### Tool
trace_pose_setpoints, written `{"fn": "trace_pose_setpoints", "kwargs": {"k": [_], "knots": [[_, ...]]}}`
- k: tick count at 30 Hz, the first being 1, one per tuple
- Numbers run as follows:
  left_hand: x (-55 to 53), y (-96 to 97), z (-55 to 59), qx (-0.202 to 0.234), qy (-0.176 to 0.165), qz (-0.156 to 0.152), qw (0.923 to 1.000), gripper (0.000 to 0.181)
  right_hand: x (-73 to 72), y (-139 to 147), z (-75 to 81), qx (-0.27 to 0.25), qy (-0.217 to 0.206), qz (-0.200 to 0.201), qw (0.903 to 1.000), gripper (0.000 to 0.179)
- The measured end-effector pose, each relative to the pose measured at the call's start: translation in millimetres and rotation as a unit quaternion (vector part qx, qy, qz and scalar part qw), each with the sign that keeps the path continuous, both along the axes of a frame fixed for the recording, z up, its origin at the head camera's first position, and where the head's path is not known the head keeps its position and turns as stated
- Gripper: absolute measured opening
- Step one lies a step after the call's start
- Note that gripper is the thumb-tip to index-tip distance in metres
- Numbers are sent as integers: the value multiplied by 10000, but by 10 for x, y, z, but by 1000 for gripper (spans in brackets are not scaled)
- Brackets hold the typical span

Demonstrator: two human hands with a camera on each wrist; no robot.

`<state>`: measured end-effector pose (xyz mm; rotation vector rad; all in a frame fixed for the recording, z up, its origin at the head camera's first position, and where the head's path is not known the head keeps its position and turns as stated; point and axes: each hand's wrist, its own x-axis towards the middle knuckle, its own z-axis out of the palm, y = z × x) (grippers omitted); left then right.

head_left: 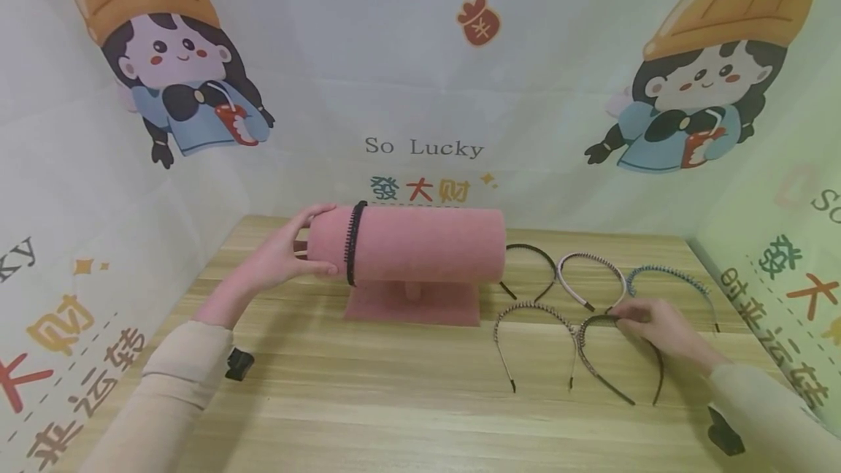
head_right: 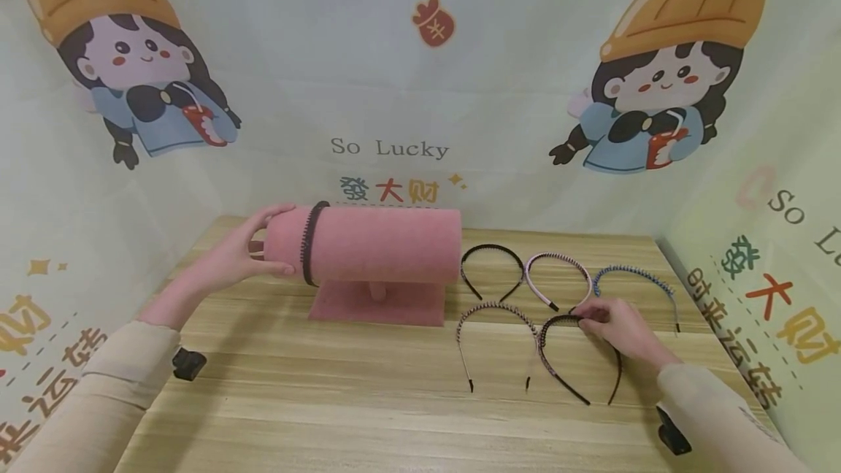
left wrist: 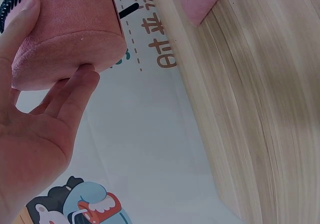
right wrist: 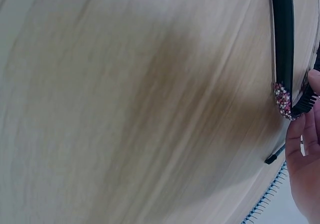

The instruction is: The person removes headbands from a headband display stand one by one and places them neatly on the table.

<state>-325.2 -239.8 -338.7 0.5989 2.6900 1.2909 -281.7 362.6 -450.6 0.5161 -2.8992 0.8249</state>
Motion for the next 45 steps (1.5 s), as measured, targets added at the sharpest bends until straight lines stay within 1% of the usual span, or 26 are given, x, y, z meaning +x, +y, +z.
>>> {"fn": "trace_pose_setpoints", "kwargs": {"k": [3,7,10,15,20,24,26,33,45], "knots": [[5,-1,4,6,1,2,10000,97,-4,10,-14,-86,52,-3,9999,16],[-11,-8,-12,28,-14,-9,10000,98,-7,43,-51,-282,276,155,9991,15],[-19,-15,-21,33,-34,-11,10000,98,-12,73,-77,-410,309,290,9983,16],[-9,-11,-11,4,-23,24,10000,98,-1,107,-81,-548,90,264,9981,18],[-10,-17,-15,15,-62,26,10000,98,15,118,-62,-699,-303,143,9970,24],[-14,-29,-27,7,-60,34,10000,99,21,104,-40,-734,-519,59,9959,27],[-15,-29,-29,-1,-35,22,10000,99,27,98,-39,-719,-527,33,9960,27],[-20,-7,-21,-40,24,11,10000,98,56,85,-62,-728,-219,-27,9971,25],[-20,-5,-22,-47,6,17,10000,97,63,45,-94,-685,-422,-200,9966,24]]}}
